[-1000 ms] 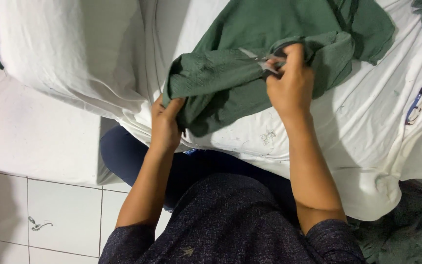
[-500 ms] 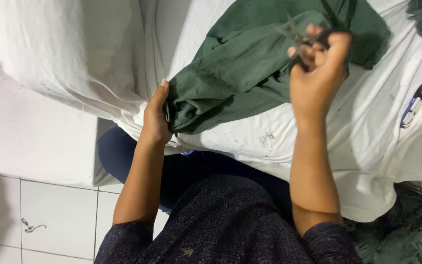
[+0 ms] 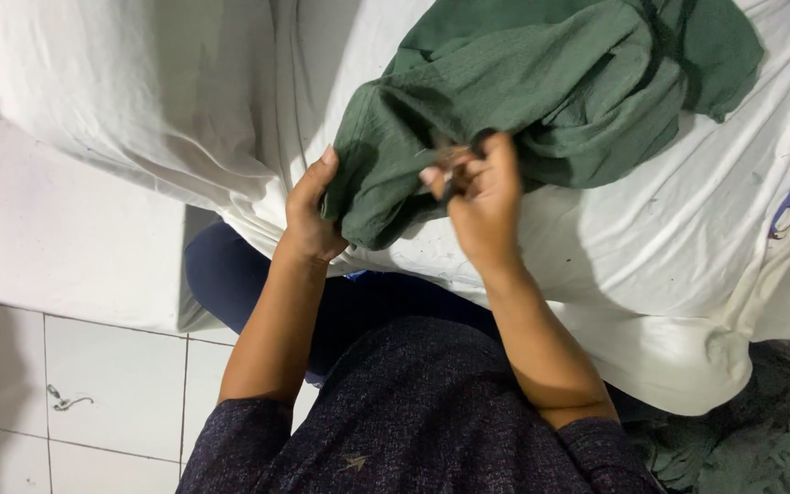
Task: Trimming loose threads and excess fabric from a green garment using scissors
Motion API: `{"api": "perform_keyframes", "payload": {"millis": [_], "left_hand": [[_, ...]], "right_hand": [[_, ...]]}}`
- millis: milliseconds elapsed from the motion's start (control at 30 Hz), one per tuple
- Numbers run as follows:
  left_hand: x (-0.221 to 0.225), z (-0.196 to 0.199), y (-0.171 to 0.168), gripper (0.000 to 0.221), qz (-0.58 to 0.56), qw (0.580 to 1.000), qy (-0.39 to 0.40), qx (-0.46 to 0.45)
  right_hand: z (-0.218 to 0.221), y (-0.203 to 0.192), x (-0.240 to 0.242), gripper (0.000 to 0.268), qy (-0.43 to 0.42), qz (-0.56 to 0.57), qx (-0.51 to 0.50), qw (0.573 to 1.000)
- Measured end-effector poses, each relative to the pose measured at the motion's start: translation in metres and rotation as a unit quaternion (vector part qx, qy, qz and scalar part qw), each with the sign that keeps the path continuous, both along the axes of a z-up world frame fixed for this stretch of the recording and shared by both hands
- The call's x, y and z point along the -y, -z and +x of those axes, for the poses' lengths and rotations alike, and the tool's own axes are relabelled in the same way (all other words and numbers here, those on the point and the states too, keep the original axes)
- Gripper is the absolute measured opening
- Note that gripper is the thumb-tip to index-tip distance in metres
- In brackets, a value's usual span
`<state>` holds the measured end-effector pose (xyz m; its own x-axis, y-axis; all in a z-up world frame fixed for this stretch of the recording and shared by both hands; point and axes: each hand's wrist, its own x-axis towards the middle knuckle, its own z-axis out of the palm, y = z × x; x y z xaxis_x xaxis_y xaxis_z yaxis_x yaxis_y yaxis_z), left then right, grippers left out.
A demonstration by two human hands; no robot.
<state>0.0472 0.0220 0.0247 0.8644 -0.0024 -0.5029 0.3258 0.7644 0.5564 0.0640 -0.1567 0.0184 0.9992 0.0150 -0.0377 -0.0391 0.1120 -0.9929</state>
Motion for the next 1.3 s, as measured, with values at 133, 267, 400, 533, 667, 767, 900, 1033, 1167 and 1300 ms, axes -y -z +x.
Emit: {"api": "perform_keyframes", "payload": {"millis": [133,267,400,533,667,767,900,1033,1167,1300], "left_hand": [[-0.006,0.0,0.009,0.054,-0.028,1.0,-0.006,0.005],[-0.003,0.005,0.019,0.051,-0.059,0.998,-0.004,0.019],[0.009,0.01,-0.001,0.05,-0.05,0.997,-0.036,-0.042],[0.019,0.006,-0.006,0.043,-0.071,0.994,-0.059,-0.066],[0.014,0.01,-0.011,0.04,-0.071,0.991,-0.088,-0.068],[0.015,0.008,-0.034,0.028,-0.05,0.992,-0.105,-0.051],[0.013,0.011,-0.038,0.026,-0.03,0.995,-0.094,-0.002],[0.01,0.013,-0.026,0.02,0.073,0.988,-0.033,0.128],[0.007,0.011,-0.009,0.009,0.119,0.977,-0.014,0.178],[-0.002,0.009,-0.009,0.009,0.125,0.982,-0.014,0.143]], "right_hand": [[0.006,-0.011,0.012,0.038,0.037,-0.033,0.071,0.996],[-0.013,-0.022,0.002,0.044,0.034,0.003,0.092,0.995],[-0.034,-0.036,-0.019,0.042,-0.005,-0.018,0.105,0.994],[-0.032,-0.038,-0.017,0.027,-0.01,-0.139,0.158,0.978],[-0.033,-0.02,-0.005,0.042,-0.075,0.136,0.084,0.984],[-0.023,-0.018,0.037,0.042,-0.329,0.387,-0.023,0.861],[-0.018,0.002,0.061,0.04,-0.292,0.242,-0.014,0.925],[-0.011,-0.013,0.03,0.045,-0.045,-0.042,0.091,0.994],[0.005,-0.012,0.007,0.052,-0.026,-0.218,0.115,0.969],[0.018,0.002,0.01,0.046,-0.045,-0.002,0.077,0.996]]}}
